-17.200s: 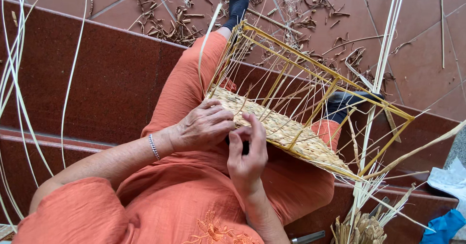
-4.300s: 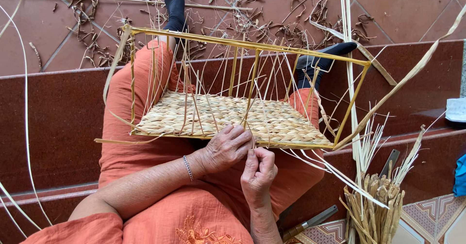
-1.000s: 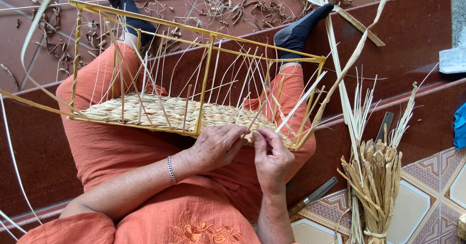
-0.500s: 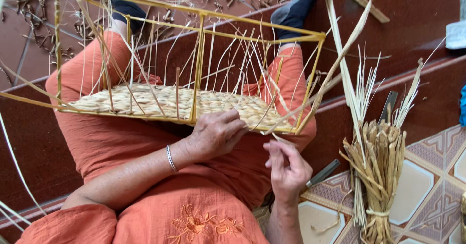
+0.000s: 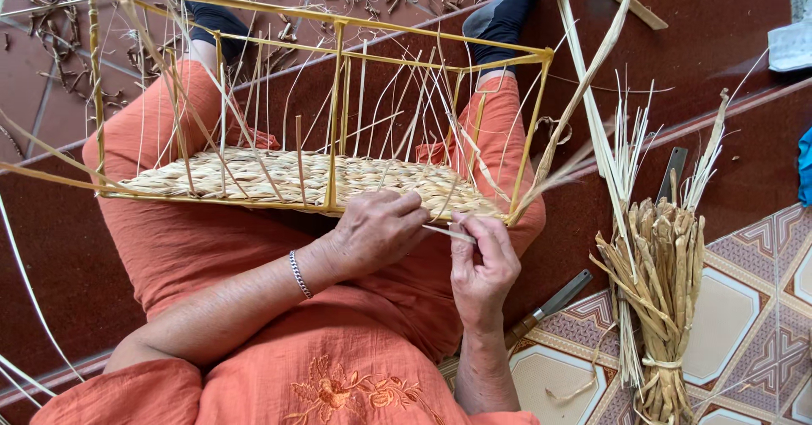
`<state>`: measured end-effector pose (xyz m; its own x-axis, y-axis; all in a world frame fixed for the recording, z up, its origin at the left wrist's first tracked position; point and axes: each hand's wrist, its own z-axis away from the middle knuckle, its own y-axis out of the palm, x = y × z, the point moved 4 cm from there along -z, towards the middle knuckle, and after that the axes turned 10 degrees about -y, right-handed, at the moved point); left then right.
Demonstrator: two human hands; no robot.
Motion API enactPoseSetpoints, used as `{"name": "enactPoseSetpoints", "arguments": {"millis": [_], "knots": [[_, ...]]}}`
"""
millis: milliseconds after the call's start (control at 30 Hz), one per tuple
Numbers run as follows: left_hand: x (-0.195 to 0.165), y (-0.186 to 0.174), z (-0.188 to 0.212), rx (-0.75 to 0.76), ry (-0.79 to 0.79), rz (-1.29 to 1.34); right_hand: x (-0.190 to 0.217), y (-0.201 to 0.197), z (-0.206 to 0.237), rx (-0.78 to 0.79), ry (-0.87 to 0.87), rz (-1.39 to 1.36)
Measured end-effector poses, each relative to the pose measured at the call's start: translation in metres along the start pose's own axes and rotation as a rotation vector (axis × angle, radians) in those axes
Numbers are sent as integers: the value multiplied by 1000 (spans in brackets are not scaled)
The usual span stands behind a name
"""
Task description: The person weaves dried palm strips into a rectangular basket frame held between their legs. They interlace the strips by hand, pulling them through the frame to build up the basket base.
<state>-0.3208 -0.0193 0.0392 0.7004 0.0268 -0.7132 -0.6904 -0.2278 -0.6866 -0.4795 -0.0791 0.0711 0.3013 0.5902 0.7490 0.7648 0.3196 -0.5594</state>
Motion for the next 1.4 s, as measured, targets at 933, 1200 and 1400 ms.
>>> {"name": "enactPoseSetpoints", "arguments": {"millis": [933, 1200, 1400], "knots": [[18, 21, -18, 36, -291, 262, -25, 17, -30, -18, 159, 169], [19, 19, -17, 86, -231, 235, -31, 21, -34, 47, 216, 151], [15, 18, -16, 131, -253, 181, -34, 22, -37, 95, 217, 168]]}}
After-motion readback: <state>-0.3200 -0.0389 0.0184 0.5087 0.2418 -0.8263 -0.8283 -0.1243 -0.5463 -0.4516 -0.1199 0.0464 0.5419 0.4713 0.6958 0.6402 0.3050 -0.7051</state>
